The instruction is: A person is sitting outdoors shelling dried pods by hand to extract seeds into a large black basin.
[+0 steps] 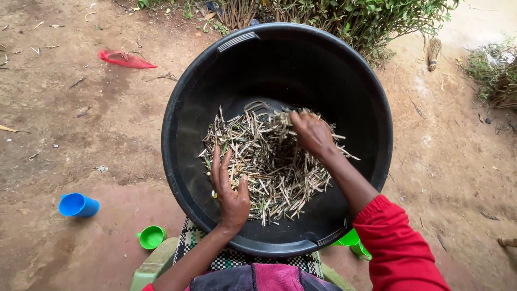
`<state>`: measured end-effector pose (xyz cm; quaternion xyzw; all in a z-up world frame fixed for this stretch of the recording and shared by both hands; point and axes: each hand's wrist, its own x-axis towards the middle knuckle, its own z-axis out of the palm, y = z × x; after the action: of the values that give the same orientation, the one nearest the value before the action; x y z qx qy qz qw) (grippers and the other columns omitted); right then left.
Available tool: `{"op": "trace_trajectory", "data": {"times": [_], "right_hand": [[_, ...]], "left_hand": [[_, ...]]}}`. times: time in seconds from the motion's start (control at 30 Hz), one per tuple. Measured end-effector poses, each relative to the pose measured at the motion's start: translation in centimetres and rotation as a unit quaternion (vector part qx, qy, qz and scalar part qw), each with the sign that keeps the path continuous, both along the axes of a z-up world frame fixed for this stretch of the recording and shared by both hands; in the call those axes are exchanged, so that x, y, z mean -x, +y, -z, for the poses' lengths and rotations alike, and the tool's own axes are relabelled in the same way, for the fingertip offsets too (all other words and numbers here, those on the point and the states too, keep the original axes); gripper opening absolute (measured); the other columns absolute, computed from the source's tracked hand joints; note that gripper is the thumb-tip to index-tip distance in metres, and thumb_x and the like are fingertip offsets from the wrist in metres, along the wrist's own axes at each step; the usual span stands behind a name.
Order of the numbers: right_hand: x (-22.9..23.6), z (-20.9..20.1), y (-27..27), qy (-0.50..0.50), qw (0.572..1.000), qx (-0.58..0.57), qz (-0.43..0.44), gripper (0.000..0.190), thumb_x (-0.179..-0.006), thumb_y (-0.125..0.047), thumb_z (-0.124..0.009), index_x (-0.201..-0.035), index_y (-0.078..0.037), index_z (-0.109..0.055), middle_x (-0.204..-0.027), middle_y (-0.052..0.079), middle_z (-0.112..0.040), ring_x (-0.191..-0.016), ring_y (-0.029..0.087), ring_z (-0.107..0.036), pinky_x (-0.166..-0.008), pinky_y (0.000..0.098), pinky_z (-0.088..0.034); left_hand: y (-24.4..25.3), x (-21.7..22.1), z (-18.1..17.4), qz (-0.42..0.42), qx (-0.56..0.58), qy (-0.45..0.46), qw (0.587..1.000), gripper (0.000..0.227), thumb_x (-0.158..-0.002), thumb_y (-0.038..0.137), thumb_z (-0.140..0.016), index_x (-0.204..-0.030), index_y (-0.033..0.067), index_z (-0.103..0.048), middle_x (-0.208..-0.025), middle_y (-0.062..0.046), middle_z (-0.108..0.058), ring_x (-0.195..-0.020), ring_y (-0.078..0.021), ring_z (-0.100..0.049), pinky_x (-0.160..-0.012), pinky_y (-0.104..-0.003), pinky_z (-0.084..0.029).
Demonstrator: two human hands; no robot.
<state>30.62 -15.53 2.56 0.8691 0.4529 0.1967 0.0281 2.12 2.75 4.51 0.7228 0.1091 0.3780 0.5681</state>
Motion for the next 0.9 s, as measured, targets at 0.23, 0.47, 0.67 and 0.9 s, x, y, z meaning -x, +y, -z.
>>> {"op": "trace_trajectory", "data": {"times": [0.23,0.47,0.67,0.9], "right_hand": [[-2.3,-3.3,1.0,-0.091,0.993,-0.003,0.078,0.006,-0.093,-0.016,-0.056,-0.089,-0.02,-0.055,-0.059,-0.001,-0.06,-0.052,0.026,-0.069,-0.054,0.0414,-0.058],[-0.6,-6.9,0.5,0.057,0.98,-0.037,0.187,0.047,-0.077,-0.037,-0.083,-0.108,-0.017,-0.055,-0.101,0.011,-0.055,-0.092,0.042,-0.064,-0.075,0.0601,-0.055],[8.5,-5.4,1.0,0.052,0.985,0.09,0.135,0.086,-0.065,-0.023,-0.097,-0.14,-0.016,-0.055,-0.145,0.024,-0.04,-0.126,0.05,-0.049,-0.093,0.0691,-0.047],[10.8,8.2,-1.3,0.069,0.988,0.126,-0.049,0.028,-0.089,-0.019,-0.072,-0.117,-0.018,-0.07,-0.108,0.007,-0.061,-0.095,0.03,-0.068,-0.066,0.0428,-0.056]], "left_hand": [[-0.1,0.2,1.0,0.004,-0.002,0.017,1.0,0.064,-0.099,-0.002,-0.059,-0.159,0.009,-0.043,-0.173,-0.019,-0.019,-0.16,-0.0448,-0.016,-0.126,-0.063,-0.013],[0.0,0.2,1.3,0.018,0.016,0.022,0.999,0.062,-0.099,-0.002,-0.058,-0.158,0.0084,-0.043,-0.172,-0.019,-0.019,-0.16,-0.0437,-0.016,-0.125,-0.062,-0.013],[0.2,0.2,2.3,0.017,0.019,0.02,0.999,0.061,-0.099,0.0,-0.06,-0.158,0.0097,-0.044,-0.172,-0.017,-0.019,-0.159,-0.0429,-0.017,-0.125,-0.06,-0.014],[0.1,0.4,2.3,0.012,0.018,0.019,1.0,0.061,-0.098,0.001,-0.062,-0.156,0.01,-0.047,-0.172,-0.016,-0.022,-0.159,-0.0404,-0.019,-0.126,-0.058,-0.015]]}}
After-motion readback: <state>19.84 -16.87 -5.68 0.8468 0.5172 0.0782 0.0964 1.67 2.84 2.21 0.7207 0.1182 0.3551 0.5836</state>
